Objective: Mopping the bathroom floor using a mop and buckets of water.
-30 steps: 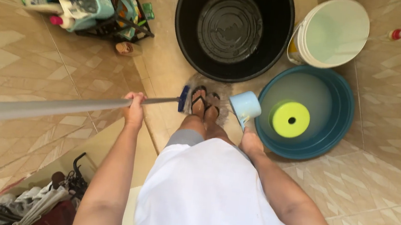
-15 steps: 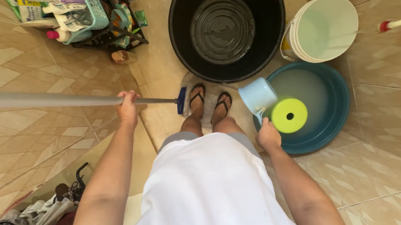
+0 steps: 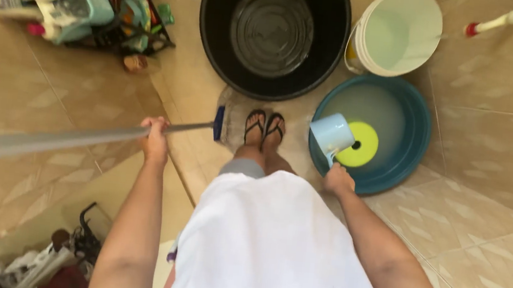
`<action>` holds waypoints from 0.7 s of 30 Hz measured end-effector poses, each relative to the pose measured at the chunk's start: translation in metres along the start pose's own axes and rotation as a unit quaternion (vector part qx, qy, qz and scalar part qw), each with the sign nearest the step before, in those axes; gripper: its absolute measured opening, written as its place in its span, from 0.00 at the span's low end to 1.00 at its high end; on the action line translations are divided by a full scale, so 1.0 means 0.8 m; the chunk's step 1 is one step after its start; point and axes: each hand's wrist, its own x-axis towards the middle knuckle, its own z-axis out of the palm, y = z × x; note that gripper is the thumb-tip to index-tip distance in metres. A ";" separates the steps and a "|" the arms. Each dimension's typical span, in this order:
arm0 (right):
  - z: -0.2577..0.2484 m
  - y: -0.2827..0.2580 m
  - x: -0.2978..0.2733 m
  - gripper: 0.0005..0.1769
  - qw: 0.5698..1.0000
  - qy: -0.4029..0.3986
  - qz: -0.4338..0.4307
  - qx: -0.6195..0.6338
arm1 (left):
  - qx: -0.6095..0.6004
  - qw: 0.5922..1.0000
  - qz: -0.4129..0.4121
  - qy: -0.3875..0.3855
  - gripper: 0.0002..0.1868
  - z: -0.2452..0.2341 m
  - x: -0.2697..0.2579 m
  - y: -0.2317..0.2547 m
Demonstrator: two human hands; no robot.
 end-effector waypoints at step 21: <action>-0.293 -0.007 0.306 0.32 0.958 0.168 0.065 0.225 | -0.007 0.996 0.035 0.081 0.06 0.034 0.029 -0.047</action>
